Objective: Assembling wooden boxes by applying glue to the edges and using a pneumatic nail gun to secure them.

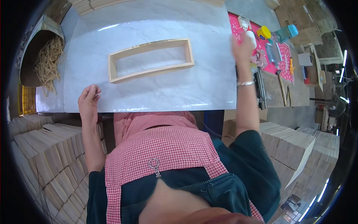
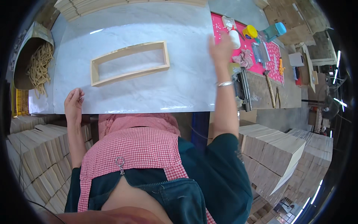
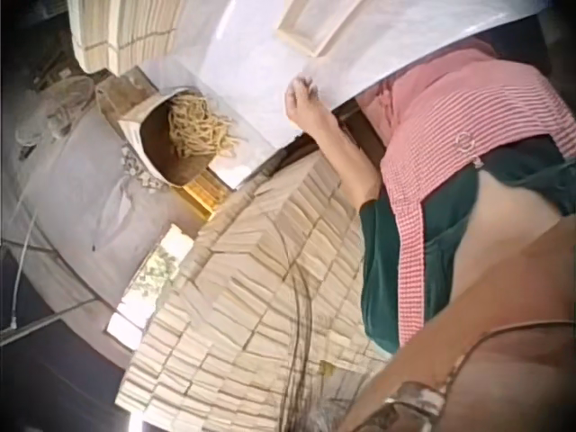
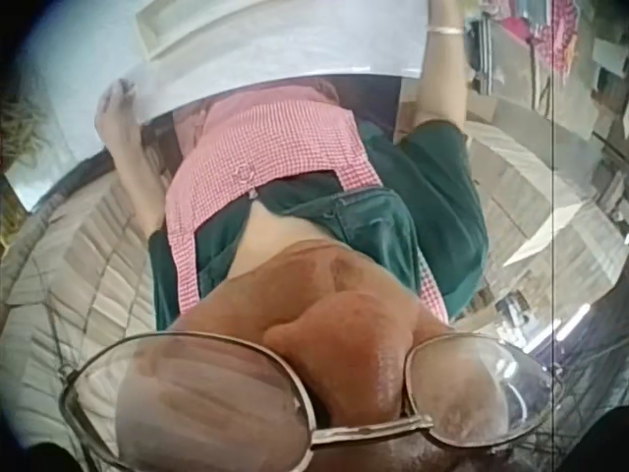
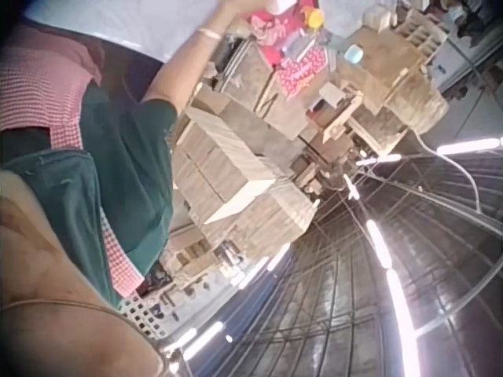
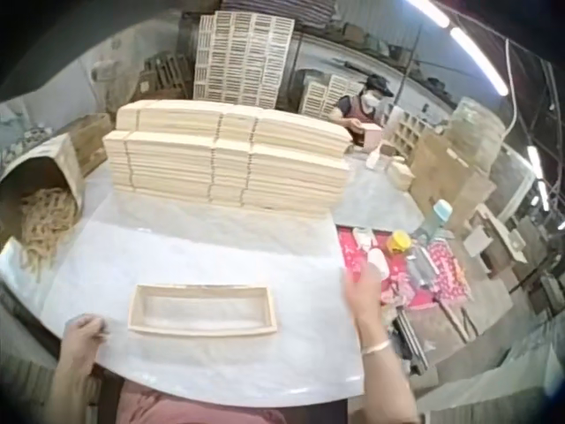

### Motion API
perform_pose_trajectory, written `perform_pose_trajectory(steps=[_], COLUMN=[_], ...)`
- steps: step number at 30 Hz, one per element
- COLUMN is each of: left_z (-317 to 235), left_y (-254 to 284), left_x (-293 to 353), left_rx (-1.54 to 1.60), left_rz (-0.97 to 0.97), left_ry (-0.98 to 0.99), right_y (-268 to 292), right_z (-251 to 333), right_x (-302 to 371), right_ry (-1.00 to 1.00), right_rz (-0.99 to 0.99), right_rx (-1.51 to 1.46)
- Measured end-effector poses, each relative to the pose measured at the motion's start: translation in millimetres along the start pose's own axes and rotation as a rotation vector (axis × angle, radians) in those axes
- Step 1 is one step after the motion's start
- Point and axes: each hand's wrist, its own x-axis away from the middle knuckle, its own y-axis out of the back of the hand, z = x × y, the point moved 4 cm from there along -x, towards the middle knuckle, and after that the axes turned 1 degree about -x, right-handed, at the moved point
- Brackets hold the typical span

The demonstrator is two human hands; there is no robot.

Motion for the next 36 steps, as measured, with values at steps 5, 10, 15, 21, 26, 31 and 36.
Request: perform_pose_trajectory(steps=[5,10,15,21,26,31,36], left_z=[16.7,13.4,23.6,24.4,13.5,13.5,22.6], left_y=[21.8,2.8,6.4,3.5,-1.1,12.2,25.1], left_x=[23.5,37.6,41.4,46.3,51.1,65.2,66.8], left_rx=[0.162,0.051,0.116,0.055,0.012,0.016,-0.062], left_rz=[-0.124,-0.192,-0.199,-0.254,-0.268,-0.348,-0.346], left_ry=[0.025,0.038,-0.035,-0.076,-0.127,-0.139,-0.149], right_y=[-27.5,-56.4,-7.3,35.1,12.6,3.2,-9.5], right_z=[-161.8,-208.5,-147.3,53.9,161.7,225.1,240.5], right_x=[-42.8,-46.6,-60.7,21.9,102.6,137.4,138.5], right_ry=[-0.444,-0.612,-0.543,-0.344,-0.289,-0.223,-0.137], right_rz=[0.272,0.416,0.027,-0.122,0.255,0.495,0.548], right_rx=[0.236,0.122,-0.002,-1.123,-1.19,-1.208,-1.124])
